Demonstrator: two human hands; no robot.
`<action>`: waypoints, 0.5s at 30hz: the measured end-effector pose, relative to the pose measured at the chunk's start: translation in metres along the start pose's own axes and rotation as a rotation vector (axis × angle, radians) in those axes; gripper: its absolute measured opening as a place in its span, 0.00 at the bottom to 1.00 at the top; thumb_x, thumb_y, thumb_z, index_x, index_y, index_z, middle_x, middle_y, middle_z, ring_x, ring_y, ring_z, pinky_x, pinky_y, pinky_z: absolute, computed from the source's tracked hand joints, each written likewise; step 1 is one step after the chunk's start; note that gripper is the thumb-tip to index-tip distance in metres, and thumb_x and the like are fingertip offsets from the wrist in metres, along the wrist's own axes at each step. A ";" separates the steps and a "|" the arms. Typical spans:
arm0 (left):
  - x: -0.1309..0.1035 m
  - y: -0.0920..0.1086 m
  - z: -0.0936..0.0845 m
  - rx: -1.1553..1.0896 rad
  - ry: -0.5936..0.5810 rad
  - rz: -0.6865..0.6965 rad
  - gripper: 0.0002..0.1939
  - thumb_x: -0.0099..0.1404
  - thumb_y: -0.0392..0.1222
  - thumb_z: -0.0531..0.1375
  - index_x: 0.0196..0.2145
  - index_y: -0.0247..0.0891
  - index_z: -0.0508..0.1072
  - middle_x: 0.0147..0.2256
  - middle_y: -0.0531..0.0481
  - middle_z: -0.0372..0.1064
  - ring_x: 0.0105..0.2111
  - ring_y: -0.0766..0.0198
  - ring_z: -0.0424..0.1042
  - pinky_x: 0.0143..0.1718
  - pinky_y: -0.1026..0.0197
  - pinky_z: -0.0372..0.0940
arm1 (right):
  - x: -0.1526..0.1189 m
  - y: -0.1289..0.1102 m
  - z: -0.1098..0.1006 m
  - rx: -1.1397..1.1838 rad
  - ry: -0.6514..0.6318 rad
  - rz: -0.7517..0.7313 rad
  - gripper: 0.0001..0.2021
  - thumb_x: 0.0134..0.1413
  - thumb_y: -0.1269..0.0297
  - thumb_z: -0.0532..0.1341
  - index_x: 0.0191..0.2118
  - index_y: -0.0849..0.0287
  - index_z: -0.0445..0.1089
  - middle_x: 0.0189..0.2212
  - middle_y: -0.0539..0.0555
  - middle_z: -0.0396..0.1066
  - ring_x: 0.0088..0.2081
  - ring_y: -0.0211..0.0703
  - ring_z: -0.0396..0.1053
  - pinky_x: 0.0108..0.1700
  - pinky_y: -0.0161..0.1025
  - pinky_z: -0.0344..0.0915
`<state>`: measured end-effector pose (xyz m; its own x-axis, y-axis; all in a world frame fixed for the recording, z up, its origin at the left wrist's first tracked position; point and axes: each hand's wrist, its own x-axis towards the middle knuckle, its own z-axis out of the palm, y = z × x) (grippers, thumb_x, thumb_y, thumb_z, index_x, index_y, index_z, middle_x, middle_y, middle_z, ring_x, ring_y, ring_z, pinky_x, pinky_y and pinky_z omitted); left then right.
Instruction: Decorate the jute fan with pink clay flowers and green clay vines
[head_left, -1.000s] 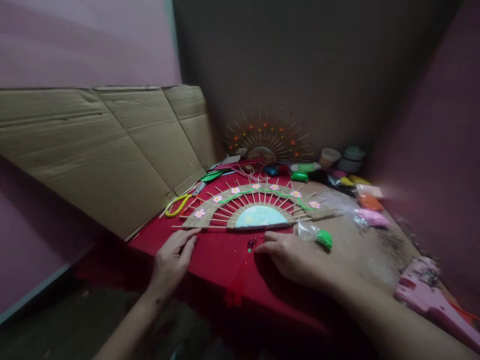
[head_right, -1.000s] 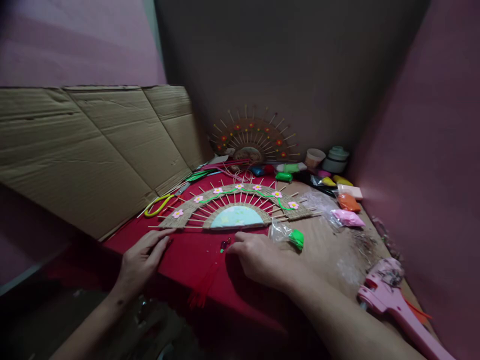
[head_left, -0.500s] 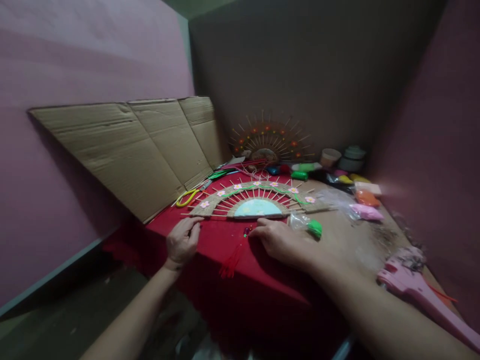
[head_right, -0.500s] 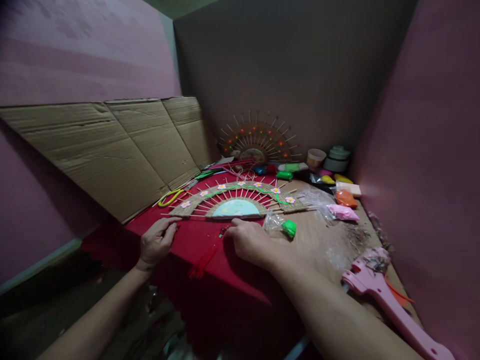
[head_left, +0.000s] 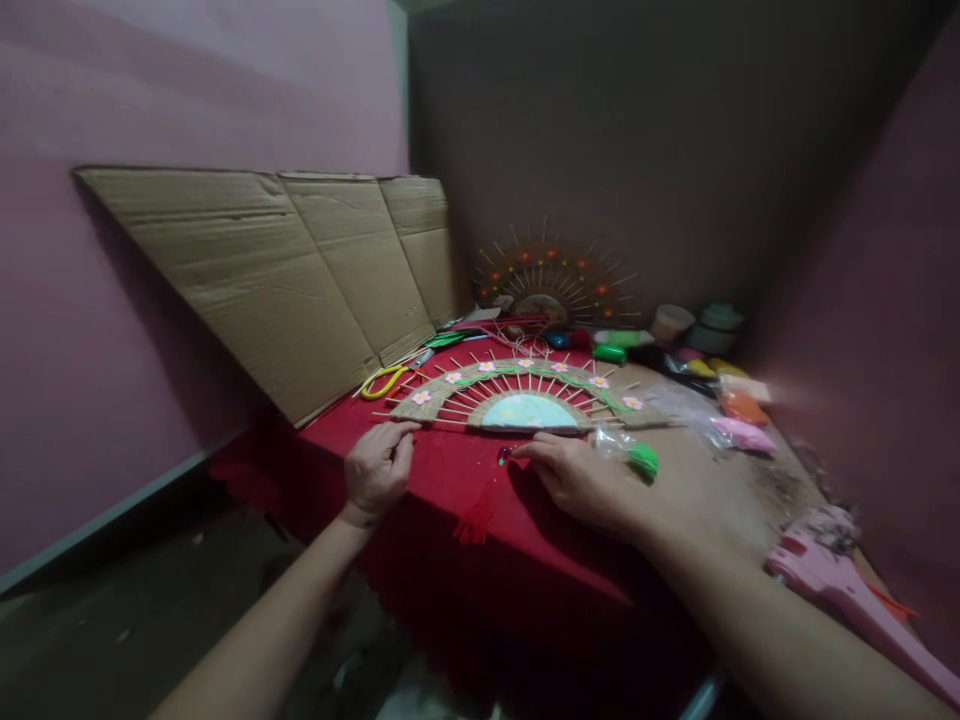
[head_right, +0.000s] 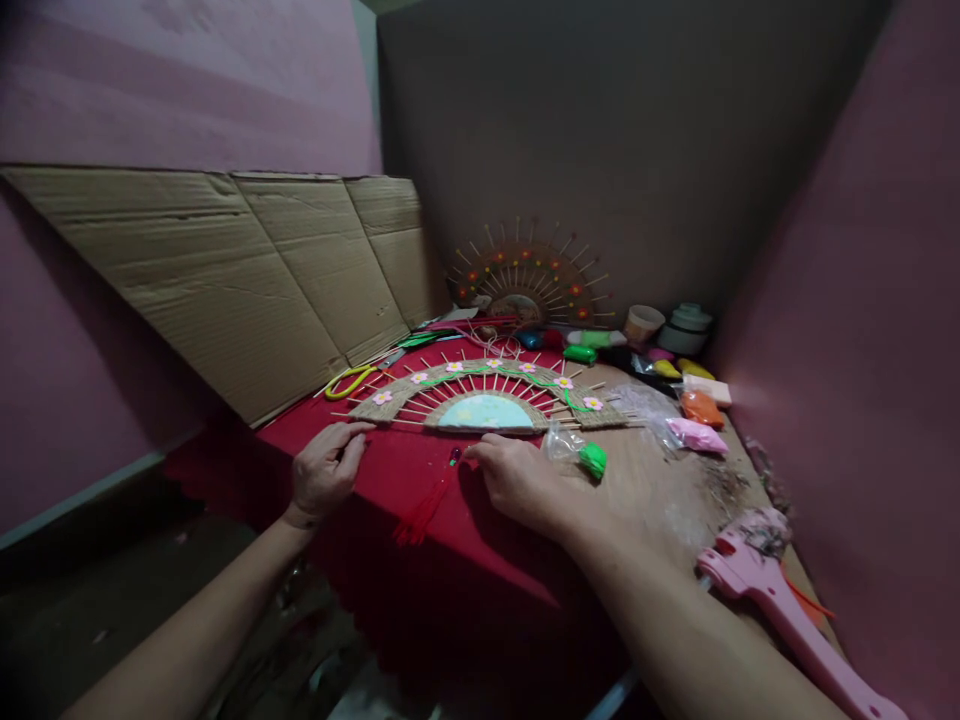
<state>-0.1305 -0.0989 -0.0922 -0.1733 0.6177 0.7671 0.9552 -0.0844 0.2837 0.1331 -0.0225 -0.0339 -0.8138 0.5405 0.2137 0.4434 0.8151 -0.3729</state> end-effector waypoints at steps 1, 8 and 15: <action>0.000 0.000 0.000 -0.001 0.005 0.000 0.11 0.64 0.38 0.51 0.35 0.38 0.73 0.33 0.47 0.74 0.35 0.60 0.72 0.40 0.59 0.65 | -0.001 -0.001 0.000 0.013 0.005 0.001 0.16 0.58 0.73 0.50 0.46 0.58 0.71 0.40 0.56 0.72 0.40 0.42 0.70 0.42 0.37 0.62; -0.004 0.000 -0.001 -0.035 0.007 0.025 0.10 0.64 0.34 0.52 0.36 0.37 0.73 0.31 0.47 0.73 0.33 0.60 0.70 0.39 0.58 0.63 | -0.001 -0.006 -0.012 -0.115 -0.034 0.119 0.09 0.57 0.66 0.53 0.43 0.58 0.66 0.37 0.56 0.73 0.38 0.45 0.70 0.38 0.40 0.62; -0.005 -0.002 -0.002 -0.068 0.006 0.042 0.10 0.63 0.32 0.54 0.38 0.35 0.73 0.28 0.47 0.71 0.30 0.59 0.67 0.34 0.57 0.61 | 0.068 0.016 -0.047 -0.342 0.000 0.087 0.13 0.56 0.72 0.54 0.46 0.61 0.69 0.42 0.59 0.71 0.40 0.43 0.68 0.41 0.38 0.63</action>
<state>-0.1316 -0.1034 -0.0954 -0.1355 0.6077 0.7825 0.9431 -0.1630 0.2899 0.1025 0.0368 0.0174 -0.7674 0.6109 0.1946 0.6112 0.7888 -0.0659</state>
